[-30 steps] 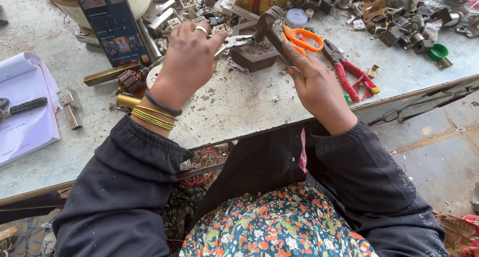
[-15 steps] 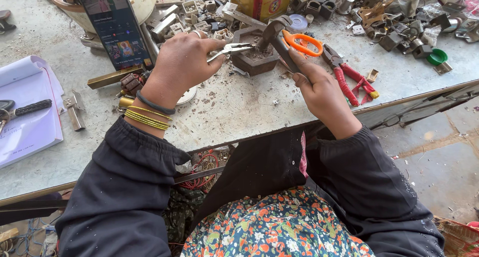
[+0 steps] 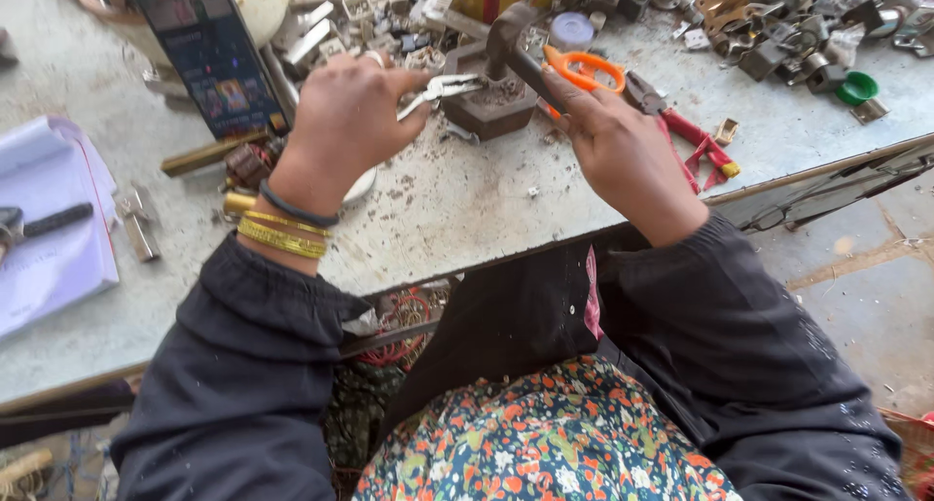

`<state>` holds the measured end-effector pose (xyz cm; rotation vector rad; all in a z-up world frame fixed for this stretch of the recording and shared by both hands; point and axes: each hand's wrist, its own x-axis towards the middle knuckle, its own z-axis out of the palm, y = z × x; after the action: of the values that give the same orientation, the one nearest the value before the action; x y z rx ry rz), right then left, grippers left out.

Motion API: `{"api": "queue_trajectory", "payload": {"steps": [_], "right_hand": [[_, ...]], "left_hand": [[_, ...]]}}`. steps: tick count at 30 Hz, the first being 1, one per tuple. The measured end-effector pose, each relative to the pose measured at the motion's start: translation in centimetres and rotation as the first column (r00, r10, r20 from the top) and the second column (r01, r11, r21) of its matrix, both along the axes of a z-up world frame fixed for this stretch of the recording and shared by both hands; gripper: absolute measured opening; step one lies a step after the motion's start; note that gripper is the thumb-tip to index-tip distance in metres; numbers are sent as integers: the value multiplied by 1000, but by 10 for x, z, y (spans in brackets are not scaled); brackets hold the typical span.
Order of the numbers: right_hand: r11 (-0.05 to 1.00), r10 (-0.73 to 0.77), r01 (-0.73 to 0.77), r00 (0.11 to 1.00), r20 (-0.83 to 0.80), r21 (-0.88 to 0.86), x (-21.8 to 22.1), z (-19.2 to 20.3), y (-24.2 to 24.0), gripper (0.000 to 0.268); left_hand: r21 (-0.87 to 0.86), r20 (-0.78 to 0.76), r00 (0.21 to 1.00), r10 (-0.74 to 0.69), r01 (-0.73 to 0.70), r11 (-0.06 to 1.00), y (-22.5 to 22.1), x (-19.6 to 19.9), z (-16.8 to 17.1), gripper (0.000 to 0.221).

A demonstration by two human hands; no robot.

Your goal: The person uses pliers and a hammer to shape a metal component on a small anvil, then uses a screwdriver to adjust screws on a white electrical socket. The person works at a cluttered table with various tools and parts.

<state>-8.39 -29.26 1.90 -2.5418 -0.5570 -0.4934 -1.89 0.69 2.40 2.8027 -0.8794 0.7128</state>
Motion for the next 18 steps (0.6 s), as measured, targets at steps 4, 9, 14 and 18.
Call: {"api": "queue_trajectory", "payload": {"steps": [4, 9, 14, 18], "right_hand": [[976, 63, -109, 971, 231, 190, -4, 4, -14, 15], [997, 22, -30, 995, 100, 77, -5, -6, 7, 42], [998, -68, 68, 997, 38, 18, -6, 16, -2, 33], [950, -85, 20, 977, 197, 313, -15, 13, -1, 25]], "left_hand": [[21, -16, 1000, 4, -4, 1000, 3, 3, -9, 30], [20, 179, 983, -45, 42, 999, 6, 2, -13, 32], [69, 106, 994, 0, -8, 998, 0, 1, -2, 31], [38, 215, 974, -67, 60, 997, 7, 2, -18, 30]]}}
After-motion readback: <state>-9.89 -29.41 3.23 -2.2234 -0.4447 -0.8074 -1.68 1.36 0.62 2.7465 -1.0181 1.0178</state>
